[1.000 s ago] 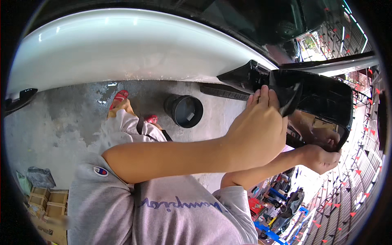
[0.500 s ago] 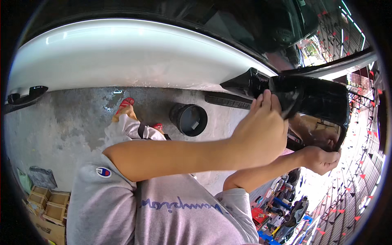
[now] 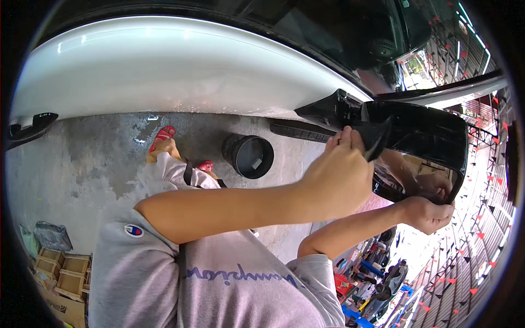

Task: Applying and smoothing a black vinyl wrap onto a car's side mirror housing using a squeegee and hands.

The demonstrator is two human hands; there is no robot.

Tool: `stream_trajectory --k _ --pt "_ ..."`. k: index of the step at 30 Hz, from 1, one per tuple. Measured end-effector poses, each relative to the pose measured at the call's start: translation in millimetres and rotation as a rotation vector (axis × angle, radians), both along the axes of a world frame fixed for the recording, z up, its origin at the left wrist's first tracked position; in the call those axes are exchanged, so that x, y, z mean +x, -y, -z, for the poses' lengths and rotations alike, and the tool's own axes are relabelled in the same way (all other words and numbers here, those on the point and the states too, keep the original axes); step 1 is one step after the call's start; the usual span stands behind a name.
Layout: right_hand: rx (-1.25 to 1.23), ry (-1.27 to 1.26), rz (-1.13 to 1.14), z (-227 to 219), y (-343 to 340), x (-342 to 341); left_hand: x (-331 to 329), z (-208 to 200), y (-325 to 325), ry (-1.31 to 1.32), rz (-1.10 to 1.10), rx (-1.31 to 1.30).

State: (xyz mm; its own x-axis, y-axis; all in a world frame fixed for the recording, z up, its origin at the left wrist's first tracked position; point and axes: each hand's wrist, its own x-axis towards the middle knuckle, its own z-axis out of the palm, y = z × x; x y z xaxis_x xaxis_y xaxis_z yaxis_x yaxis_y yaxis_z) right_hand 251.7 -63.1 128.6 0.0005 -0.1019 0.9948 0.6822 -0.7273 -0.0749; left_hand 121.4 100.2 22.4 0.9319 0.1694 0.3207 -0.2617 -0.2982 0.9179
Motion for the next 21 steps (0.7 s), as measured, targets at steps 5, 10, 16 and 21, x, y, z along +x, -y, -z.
stream_trajectory --k 5,10,16,21 --pt "0.007 0.024 0.032 -8.1 9.1 -3.7 -8.5 -10.2 16.9 0.103 -0.110 0.096" --pt "0.072 -0.032 -0.004 -1.6 -1.4 -1.0 -37.4 -34.4 13.2 0.212 -0.123 -0.229" --pt "-0.046 -0.139 -0.067 5.3 7.6 -5.6 -72.8 -20.9 31.8 0.227 0.050 -0.312" --pt "0.173 -0.245 -0.276 46.3 -31.3 -62.3 -71.7 -15.1 12.9 0.268 0.213 -0.693"
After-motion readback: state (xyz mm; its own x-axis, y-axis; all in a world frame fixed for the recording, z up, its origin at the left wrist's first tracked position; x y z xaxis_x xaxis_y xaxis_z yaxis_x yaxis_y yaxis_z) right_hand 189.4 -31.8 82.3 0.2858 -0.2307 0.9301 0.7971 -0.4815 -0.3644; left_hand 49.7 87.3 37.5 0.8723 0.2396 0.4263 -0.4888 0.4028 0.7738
